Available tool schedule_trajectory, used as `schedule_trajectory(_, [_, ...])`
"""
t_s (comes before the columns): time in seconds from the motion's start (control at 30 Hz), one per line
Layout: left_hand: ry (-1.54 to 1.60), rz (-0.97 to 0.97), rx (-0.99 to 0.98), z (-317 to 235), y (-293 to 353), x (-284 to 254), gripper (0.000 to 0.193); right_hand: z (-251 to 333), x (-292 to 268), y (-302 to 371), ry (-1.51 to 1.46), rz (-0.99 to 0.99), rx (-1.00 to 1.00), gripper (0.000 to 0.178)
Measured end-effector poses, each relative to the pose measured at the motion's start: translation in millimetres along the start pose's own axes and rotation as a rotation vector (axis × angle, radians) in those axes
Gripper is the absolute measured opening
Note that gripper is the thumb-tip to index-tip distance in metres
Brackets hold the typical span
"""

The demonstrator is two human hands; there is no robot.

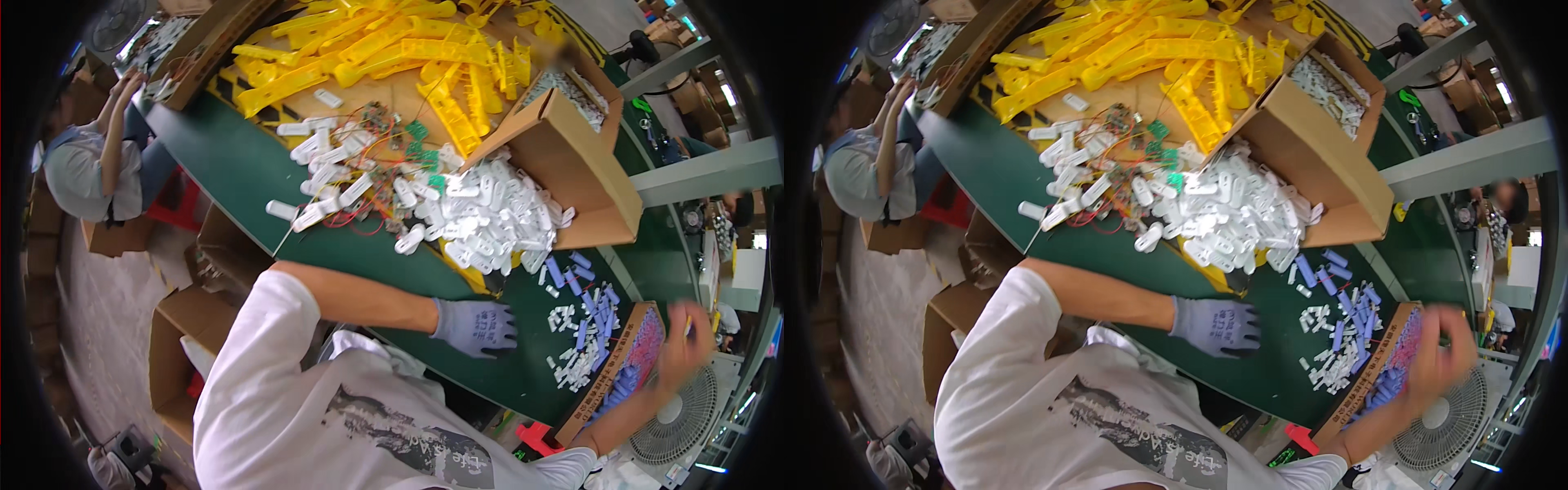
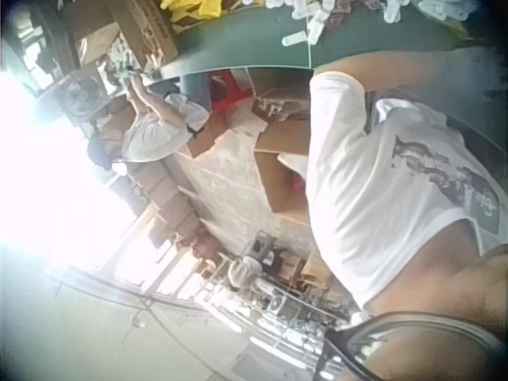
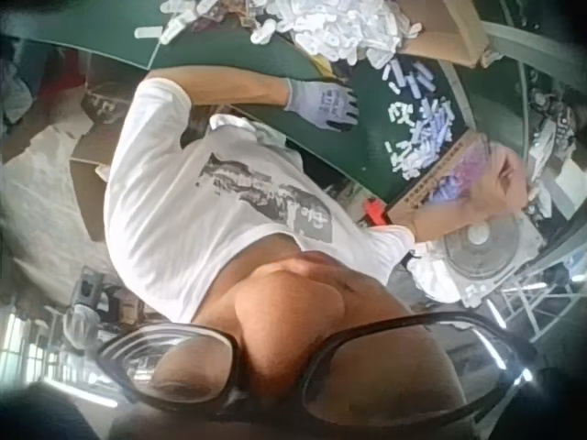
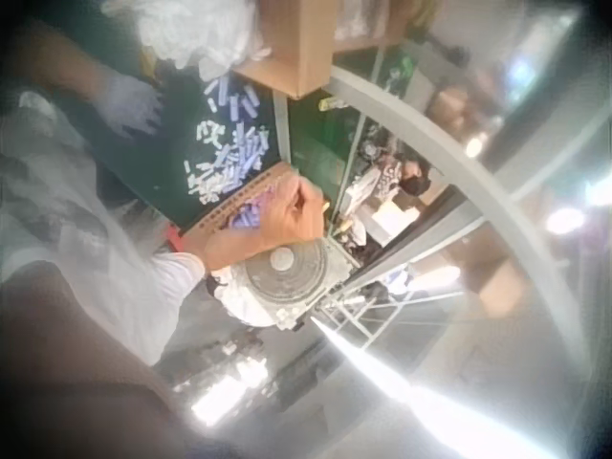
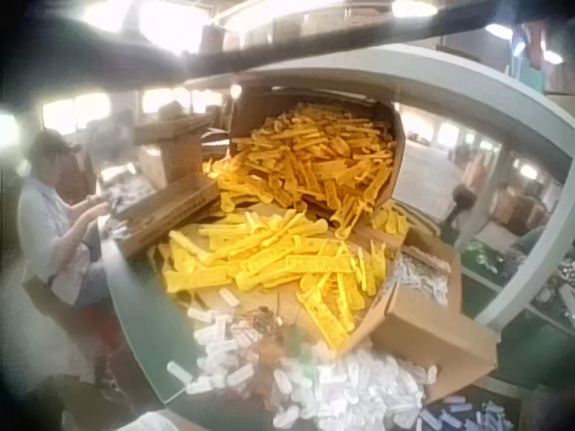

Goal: Assembling components for a light or electronic device on a factory assembly line.

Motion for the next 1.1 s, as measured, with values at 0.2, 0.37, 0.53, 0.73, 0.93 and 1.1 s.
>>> schedule_trajectory(0.2, [-0.072,-0.129,0.072,-6.8,-3.7,-28.0,0.033,50.3,-112.4,59.8,-0.432,-0.015,-0.233,0.017])
schedule_trajectory(0.37, [-0.262,-0.532,0.156,-30.6,-7.0,-176.0,0.031,62.5,-159.6,87.3,-0.393,-0.002,-0.185,0.016])
schedule_trajectory(0.53, [-0.720,-1.021,-0.253,57.9,-4.4,-335.1,0.026,71.2,-194.3,119.3,-0.410,0.025,-0.117,0.016])
schedule_trajectory(0.73, [-1.170,-0.334,-0.635,228.3,26.4,-387.3,0.063,88.2,-212.9,166.2,-0.428,0.001,0.001,0.015])
schedule_trajectory(0.93, [-1.230,-0.031,-0.781,257.2,28.3,-377.4,0.068,102.1,-229.1,177.2,-0.448,0.073,0.052,0.015])
schedule_trajectory(1.1, [-1.166,-0.204,-0.782,240.0,37.7,-387.7,0.065,107.7,-222.7,166.8,-0.548,0.142,0.005,0.014])
Point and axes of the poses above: each hand's wrist, its own y-axis away from the middle knuckle, its own x-axis out of the palm, z = x × y, the point moved 8 cm from there along -y, towards the middle knuckle, and after that the axes turned 15 degrees about -z, right-handed, at the moved point
